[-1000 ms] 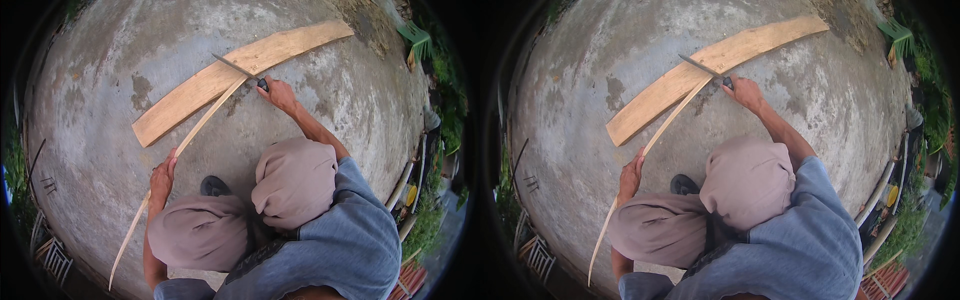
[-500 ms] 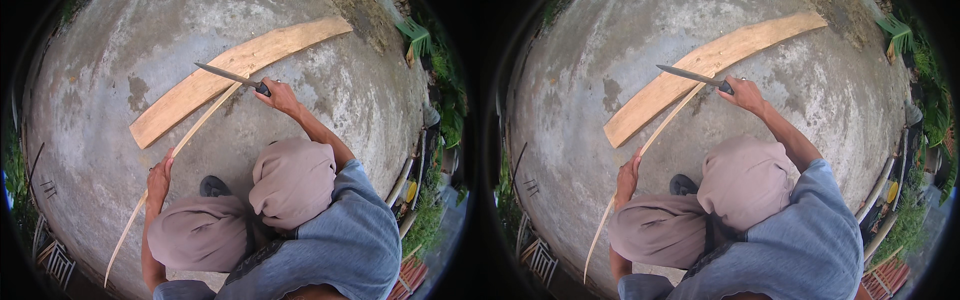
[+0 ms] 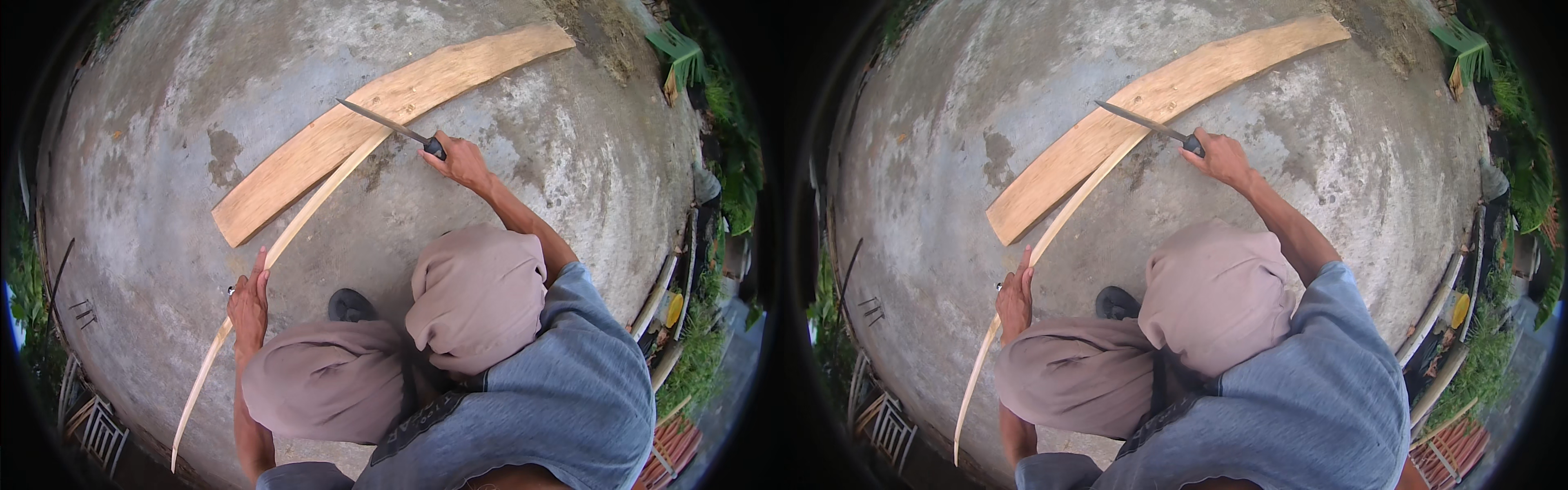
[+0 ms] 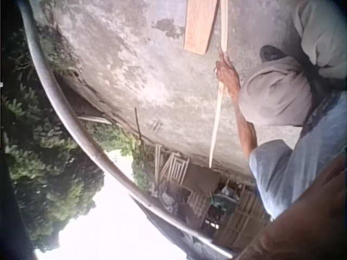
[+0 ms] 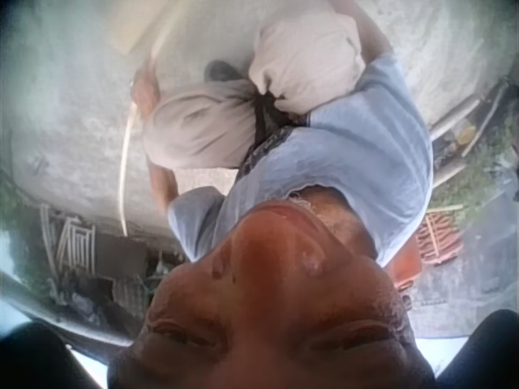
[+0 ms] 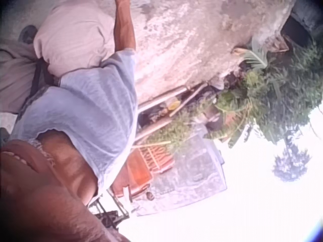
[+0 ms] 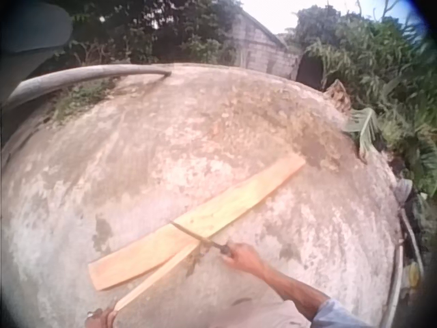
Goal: The person picks up a machete and a long bamboo strip, then squats on the ground. They use the machete to repeatedly cut the bamboo strip into shorter pieces on a wooden plank.
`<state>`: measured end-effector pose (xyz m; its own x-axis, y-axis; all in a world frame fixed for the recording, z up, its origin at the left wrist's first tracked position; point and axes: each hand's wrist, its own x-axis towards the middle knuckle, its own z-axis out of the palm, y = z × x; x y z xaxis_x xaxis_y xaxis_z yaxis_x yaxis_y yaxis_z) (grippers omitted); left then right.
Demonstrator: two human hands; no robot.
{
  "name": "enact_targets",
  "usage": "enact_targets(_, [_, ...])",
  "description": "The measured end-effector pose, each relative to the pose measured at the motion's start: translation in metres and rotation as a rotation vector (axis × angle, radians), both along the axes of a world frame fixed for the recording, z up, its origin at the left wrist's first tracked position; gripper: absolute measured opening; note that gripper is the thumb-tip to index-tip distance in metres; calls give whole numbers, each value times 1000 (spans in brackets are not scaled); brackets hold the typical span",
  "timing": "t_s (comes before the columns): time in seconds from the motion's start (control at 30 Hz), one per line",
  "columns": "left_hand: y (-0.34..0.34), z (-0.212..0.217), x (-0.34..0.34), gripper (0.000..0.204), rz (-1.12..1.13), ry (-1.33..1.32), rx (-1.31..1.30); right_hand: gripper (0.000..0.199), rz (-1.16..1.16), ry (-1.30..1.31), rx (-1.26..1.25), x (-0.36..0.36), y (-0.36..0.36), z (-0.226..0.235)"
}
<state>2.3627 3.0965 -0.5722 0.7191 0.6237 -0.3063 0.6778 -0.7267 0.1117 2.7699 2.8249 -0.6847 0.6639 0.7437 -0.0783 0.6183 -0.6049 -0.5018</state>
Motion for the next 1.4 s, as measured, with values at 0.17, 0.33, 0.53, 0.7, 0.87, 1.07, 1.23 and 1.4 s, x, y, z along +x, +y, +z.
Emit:
enact_targets(0.17, [8,-7,-13,42,17,-43,-81,44,74,-5,-19,-11,12,3])
enact_targets(0.33, [11,-12,-15,41,18,-100,-137,43,141,-85,150,-18,26,7])
enact_targets(0.53, [8,-4,-2,40,70,-42,-175,45,91,-22,-45,6,31,-7])
enact_targets(0.7, [9,-4,-10,39,55,-105,-201,46,185,-51,152,-12,34,9])
enact_targets(0.87, [6,-8,-8,38,58,-44,-183,46,93,-54,-79,8,34,-4])
enact_targets(1.07, [3,-4,-5,38,48,-113,-186,46,117,-77,-39,4,25,-7])
enact_targets(1.23, [4,-9,-8,38,62,-63,-171,45,116,-49,-15,1,28,-5])
enact_targets(1.4, [3,-12,-9,39,30,-139,-177,43,108,-81,-34,-3,23,-7])
